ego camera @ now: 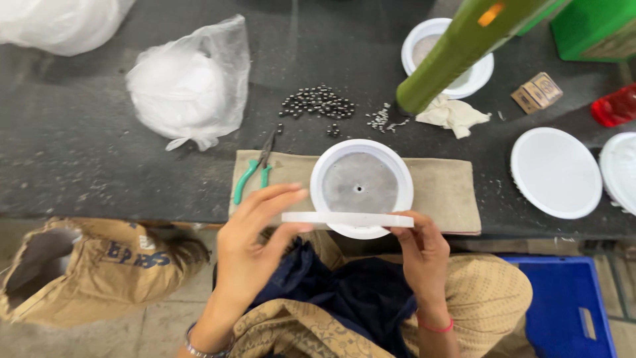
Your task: The person assembles white circular light fixture components by inserting small metal parts into pre-drilled holes and securing them with a green handheld tool. The person also uses pliers to adjust parts and places finished units aside on the table.
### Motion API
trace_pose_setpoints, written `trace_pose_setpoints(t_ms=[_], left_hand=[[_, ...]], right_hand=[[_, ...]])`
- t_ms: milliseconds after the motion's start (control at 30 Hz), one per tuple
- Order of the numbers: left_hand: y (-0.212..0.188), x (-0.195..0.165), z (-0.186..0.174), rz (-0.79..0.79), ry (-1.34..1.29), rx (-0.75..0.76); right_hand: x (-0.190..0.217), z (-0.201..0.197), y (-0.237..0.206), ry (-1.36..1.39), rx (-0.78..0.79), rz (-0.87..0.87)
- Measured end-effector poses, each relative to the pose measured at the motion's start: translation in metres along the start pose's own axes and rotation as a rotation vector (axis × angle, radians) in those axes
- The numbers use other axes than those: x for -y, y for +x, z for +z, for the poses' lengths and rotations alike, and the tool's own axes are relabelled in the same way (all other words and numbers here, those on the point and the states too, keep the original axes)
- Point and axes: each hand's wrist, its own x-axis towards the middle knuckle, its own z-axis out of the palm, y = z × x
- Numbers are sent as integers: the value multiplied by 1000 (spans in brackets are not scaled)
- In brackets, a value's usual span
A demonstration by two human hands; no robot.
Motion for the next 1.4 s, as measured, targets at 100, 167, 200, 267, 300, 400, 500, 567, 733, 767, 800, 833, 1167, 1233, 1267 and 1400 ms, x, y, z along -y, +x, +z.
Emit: trace_pose_setpoints(t_ms=[100, 167, 200, 267, 300, 400, 500, 567, 733, 767, 800, 833, 1167, 1233, 1267, 1400], left_hand=[[-15, 17, 11, -434, -393, 15], [-26, 27, 23, -462, -433, -2], [-31, 31, 27, -476, -449, -13], [-37, 39, 33, -502, -448, -6], [-39, 41, 36, -516, -448, -6], [-39, 45, 42, -476, -414, 6], [-38, 44, 44, -479, -401, 14], [-36, 45, 45, -452, -417, 4], [-35, 46, 47, -514, -406, 2], [-34, 46, 47, -526, -406, 6], [-34, 46, 48, -536, -408, 10], [-33, 45, 49, -527, -397, 4], [-17, 69, 74, -523, -230, 51], [-13, 77, 81, -503, -193, 77], [-12, 81, 84, -501, -172, 93], [-8, 94, 91, -453, -125, 124]], right_hand=[[-5, -11, -11, 2, -36, 134], [-5, -16, -17, -8, -19, 141], [-5, -17, -18, -11, -2, 91], [-4, -19, -18, -13, 4, 60], [-4, -20, -17, -12, -6, 78], [-3, -21, -15, -3, -5, 81], [-4, -22, -15, 7, 1, 77], [-5, -23, -16, -10, 5, 78], [-9, -22, -17, -19, 0, 123], [-9, -22, -17, -8, -1, 142], [-9, -21, -16, 1, -2, 160], [-9, -21, -15, 10, -5, 177], [-10, -23, 9, -88, -73, 221], [-13, -25, 21, -116, -67, 242], [-15, -26, 26, -164, -54, 215], [-18, -27, 41, -236, -25, 212]])
